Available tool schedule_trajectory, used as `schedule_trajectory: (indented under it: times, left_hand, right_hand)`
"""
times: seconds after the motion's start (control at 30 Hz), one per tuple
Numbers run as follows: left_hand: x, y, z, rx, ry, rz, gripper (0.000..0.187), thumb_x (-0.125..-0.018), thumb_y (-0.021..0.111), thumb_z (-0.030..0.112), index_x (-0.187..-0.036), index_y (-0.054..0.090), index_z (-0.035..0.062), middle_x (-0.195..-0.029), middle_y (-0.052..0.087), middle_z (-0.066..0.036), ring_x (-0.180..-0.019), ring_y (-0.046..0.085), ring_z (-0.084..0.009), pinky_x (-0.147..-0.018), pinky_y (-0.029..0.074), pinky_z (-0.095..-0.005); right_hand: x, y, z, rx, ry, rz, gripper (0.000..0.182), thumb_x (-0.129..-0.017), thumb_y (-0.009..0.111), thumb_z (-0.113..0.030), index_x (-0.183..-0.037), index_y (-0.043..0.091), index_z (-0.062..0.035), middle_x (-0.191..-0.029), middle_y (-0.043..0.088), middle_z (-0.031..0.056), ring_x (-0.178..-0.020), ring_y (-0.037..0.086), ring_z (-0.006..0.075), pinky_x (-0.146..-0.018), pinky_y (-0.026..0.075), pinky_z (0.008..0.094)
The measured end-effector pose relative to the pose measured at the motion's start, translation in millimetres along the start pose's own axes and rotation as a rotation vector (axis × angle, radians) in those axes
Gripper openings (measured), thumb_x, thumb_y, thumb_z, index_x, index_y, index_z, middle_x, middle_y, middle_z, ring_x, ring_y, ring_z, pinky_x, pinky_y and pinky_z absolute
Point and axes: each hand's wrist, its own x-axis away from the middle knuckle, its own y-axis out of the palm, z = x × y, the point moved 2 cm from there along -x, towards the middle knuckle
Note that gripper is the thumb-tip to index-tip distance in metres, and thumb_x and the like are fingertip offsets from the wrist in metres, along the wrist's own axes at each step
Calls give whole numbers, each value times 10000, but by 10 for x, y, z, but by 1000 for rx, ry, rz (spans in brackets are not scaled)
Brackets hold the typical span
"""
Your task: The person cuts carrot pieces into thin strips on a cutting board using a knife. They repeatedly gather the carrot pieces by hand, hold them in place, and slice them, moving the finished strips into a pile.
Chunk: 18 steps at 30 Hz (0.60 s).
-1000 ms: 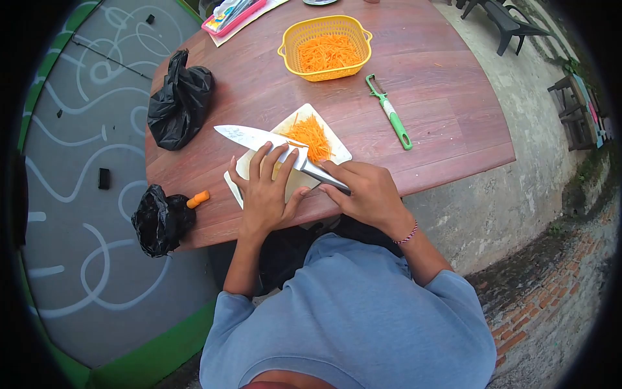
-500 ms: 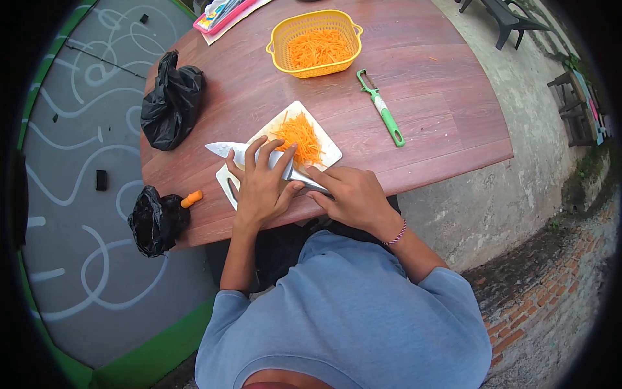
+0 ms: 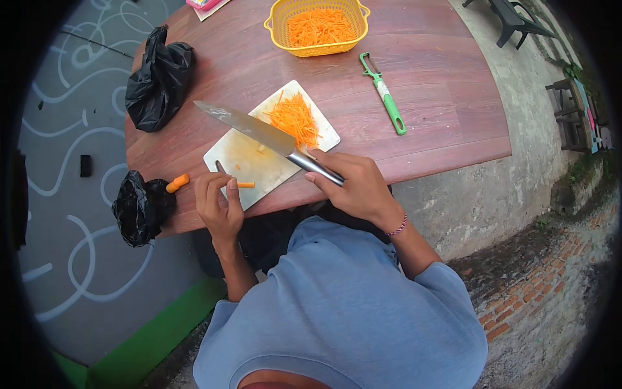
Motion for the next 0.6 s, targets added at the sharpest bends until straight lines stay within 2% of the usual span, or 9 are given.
schedule_trajectory:
  times: [0.03, 0.07, 0.1, 0.13, 0.17, 0.2, 0.27, 0.43, 0.6]
  left_hand:
    - [62, -32, -7, -17, -20, 6, 161, -923, 799, 88, -1008, 678, 24, -1018, 684, -129, -992, 630, -325, -895, 490, -442]
    - [112, -46, -2, -73, -99, 18, 193, -914, 817, 109, -1023, 683, 22, -1023, 682, -131, -997, 629, -328, -896, 492, -442]
    - [156, -52, 0, -127, -175, 31, 226, -906, 834, 130, -1037, 687, 20, -1029, 679, -133, -1002, 627, -332, -898, 494, -442]
    - [209, -43, -14, -131, -218, 34, 345, -857, 891, 191, -1087, 694, 25, -1051, 667, -130, -1005, 615, -335, -895, 494, -446]
    - [255, -33, -9, -139, -231, 41, 345, -857, 891, 191, -1087, 694, 25, -1051, 667, -130, -1005, 615, -335, -895, 494, -446]
    - [299, -11, -6, -158, -286, 4, 393, -837, 909, 212, -1108, 693, 28, -1061, 659, -127, -1011, 609, -336, -897, 495, -450]
    - [329, 32, 33, -186, -349, -27, 473, -787, 950, 266, -1112, 688, 43, -1058, 637, -111, -1020, 589, -333, -900, 488, -457]
    - [305, 85, 75, -225, -372, -27, 445, -783, 955, 296, -1051, 681, 70, -1013, 610, -82, -1001, 562, -322, -907, 464, -468]
    - [283, 109, 89, -221, -375, -19, 401, -804, 940, 305, -1020, 679, 90, -982, 585, -65, -1000, 546, -311, -924, 444, -464]
  right_hand:
    - [-5, 2, 8, -52, 67, 6, 427, -971, 796, -179, -1356, 725, -9, -985, 782, 209, -834, 769, 333, -732, 588, 385]
    - [-27, 48, 40, -47, -10, 32, 444, -1015, 749, -162, -1426, 685, -7, -929, 784, 179, -743, 753, 240, -705, 578, 350]
    - [-33, 52, 14, -56, -18, 15, 444, -1015, 749, -162, -1426, 685, -7, -929, 784, 179, -743, 753, 240, -705, 578, 350]
    - [-58, 32, -55, -196, 204, -68, 437, -1040, 718, -161, -1447, 670, -9, -882, 760, 139, -699, 720, 186, -677, 573, 331]
    - [-61, 47, -84, -329, 431, -152, 430, -1066, 686, -161, -1467, 655, -10, -835, 737, 98, -655, 688, 133, -649, 568, 312]
    - [-71, 75, -96, -328, 427, -167, 430, -1066, 686, -161, -1467, 655, -10, -835, 737, 98, -655, 688, 133, -649, 568, 312]
    - [-88, 136, -102, -450, 521, -257, 422, -1105, 629, -171, -1499, 629, -22, -780, 666, 35, -618, 623, 64, -594, 547, 272]
    - [-106, 346, -73, -437, 564, -356, 422, -1125, 607, -215, -1505, 629, -34, -799, 667, 25, -611, 633, 82, -569, 541, 253]
    - [-166, 240, 43, -523, 656, -218, 446, -1139, 587, -244, -1517, 607, -8, -883, 694, 42, -612, 634, 85, -551, 539, 251]
